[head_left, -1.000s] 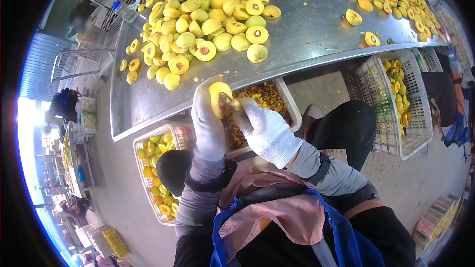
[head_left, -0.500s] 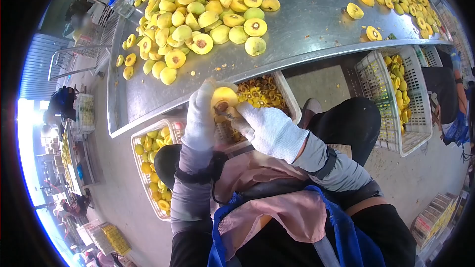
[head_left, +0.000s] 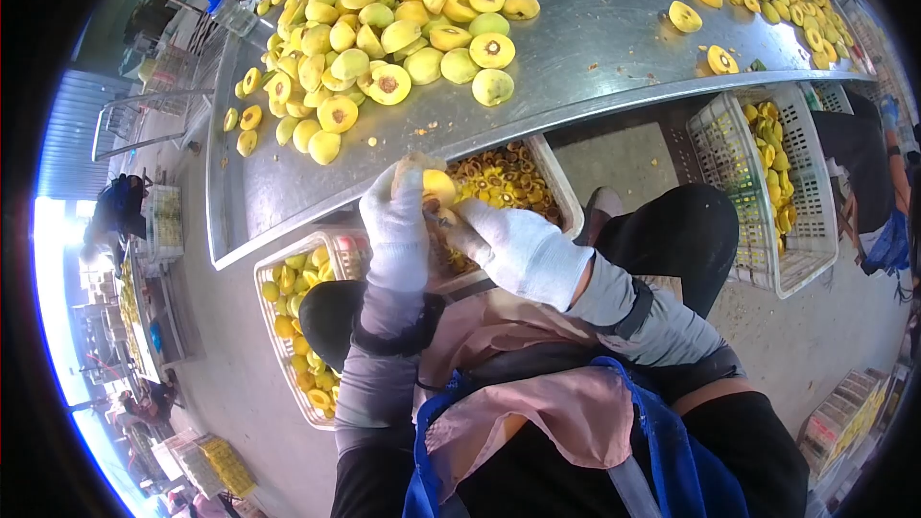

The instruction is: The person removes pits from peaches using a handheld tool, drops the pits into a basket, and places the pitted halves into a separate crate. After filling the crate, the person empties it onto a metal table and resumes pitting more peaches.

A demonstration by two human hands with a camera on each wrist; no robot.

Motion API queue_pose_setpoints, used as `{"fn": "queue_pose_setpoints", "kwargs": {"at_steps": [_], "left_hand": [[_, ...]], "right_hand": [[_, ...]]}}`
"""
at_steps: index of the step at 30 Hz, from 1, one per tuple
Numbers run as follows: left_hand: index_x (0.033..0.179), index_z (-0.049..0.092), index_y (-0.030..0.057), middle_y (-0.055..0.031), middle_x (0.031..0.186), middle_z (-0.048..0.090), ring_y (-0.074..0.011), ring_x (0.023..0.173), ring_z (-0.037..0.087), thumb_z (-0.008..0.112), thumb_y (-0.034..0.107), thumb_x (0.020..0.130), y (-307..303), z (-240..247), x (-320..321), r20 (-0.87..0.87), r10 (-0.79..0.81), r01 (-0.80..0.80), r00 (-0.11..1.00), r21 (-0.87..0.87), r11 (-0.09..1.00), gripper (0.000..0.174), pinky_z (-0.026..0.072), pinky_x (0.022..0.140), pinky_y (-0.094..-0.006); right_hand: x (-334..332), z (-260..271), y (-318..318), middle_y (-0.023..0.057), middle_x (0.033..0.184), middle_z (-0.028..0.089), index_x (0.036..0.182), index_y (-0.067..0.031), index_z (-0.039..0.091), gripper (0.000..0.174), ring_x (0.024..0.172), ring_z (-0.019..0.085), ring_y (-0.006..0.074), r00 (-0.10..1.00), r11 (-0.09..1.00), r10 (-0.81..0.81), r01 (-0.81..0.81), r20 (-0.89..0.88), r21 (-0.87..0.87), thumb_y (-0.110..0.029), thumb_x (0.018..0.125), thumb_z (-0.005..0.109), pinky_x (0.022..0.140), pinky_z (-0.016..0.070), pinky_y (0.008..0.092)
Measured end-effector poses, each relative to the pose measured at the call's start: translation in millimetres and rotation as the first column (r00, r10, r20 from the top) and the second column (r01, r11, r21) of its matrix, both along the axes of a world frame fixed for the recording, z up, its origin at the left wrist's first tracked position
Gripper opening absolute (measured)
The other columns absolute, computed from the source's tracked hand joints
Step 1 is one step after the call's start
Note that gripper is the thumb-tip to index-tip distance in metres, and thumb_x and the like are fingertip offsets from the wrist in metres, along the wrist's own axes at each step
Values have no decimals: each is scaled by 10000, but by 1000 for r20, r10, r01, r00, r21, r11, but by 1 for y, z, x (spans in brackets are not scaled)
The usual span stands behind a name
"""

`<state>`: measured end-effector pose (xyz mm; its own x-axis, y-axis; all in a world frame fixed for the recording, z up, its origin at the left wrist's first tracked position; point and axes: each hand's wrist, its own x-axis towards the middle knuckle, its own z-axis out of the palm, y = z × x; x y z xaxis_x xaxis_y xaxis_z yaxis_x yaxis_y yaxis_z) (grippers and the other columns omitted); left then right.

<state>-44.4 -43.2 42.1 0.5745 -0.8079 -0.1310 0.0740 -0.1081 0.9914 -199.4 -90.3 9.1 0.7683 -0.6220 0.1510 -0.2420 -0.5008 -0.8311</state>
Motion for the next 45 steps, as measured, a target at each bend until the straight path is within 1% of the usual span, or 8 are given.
{"fn": "queue_pose_setpoints", "kwargs": {"at_steps": [16, 20, 26, 31, 36, 39, 41, 45], "left_hand": [[971, 712, -10, -33, 789, 676, -83, 687, 578, 562, 342, 1020, -1, 1, -8, 274, 40, -28, 961, -45, 999, 387, 453, 640, -226], [991, 709, -11, -34, 807, 685, -84, 700, 588, 568, 357, 1021, 0, -4, -6, 15, -49, 50, 999, -77, 996, 395, 456, 662, -224], [999, 706, -21, -44, 824, 701, -100, 724, 609, 570, 365, 1023, 3, -8, -6, 11, -68, 69, 998, -67, 995, 410, 464, 672, -229], [1003, 698, -33, -53, 827, 706, -108, 735, 621, 522, 370, 1043, 2, -7, -5, 17, -110, 111, 994, -59, 992, 442, 474, 682, -241], [1031, 673, -16, -68, 829, 702, -134, 738, 642, 476, 464, 1039, 3, -10, -3, -268, -161, 143, 950, -85, 986, 519, 496, 697, -259], [1074, 653, 10, -107, 893, 708, -200, 795, 678, 513, 509, 1013, 2, -23, 1, -353, -144, 87, 924, -174, 981, 522, 550, 727, -329], [1096, 643, 27, -123, 937, 711, -231, 826, 693, 529, 520, 1006, 3, -24, 3, -376, -92, 30, 922, -166, 986, 514, 573, 747, -361], [1080, 657, 29, -85, 907, 700, -189, 813, 673, 460, 536, 1027, 6, -19, 9, -355, 17, -46, 935, -75, 996, 546, 537, 732, -310]], "right_hand": [[4, -16, -5, 191, 850, 685, 1173, -34, 615, 328, 725, 660, 382, 941, 981, 66, -123, 333, 151, -316, 1022, 542, 618, 508, 434], [-12, 24, -16, 22, 703, 612, 1135, -62, 645, 329, 554, 564, 146, 977, 442, 82, -212, 196, 871, -363, 1030, 564, 498, 425, 285], [-21, 19, -18, -17, 715, 590, 1138, -54, 666, 336, 612, 549, 74, 958, 244, 83, -287, 275, 926, -361, 1031, 579, 531, 428, 239], [2, -9, -4, -51, 655, 479, 1127, -70, 649, 389, 476, 394, 43, 923, 830, -12, -205, 384, 519, -435, 1014, 573, 432, 275, 216], [-27, 30, -19, 63, 882, 671, 1227, -55, 626, 366, 853, 650, 154, 954, 236, 54, -298, 294, 925, -361, 1047, 537, 730, 524, 281], [-33, 12, -26, 30, 807, 604, 1154, -54, 634, 358, 722, 562, 113, 946, 149, 77, -323, 314, 935, -380, 1043, 539, 619, 445, 262], [-39, 18, -27, -24, 682, 487, 1078, -44, 633, 374, 494, 415, 54, 949, 265, 80, -316, 306, 911, -403, 1040, 534, 442, 299, 222], [-23, 0, -21, 193, 895, 662, 1154, -33, 609, 407, 790, 635, 381, 986, 898, 80, -136, 148, 419, -407, 1003, 553, 702, 499, 430]]}}
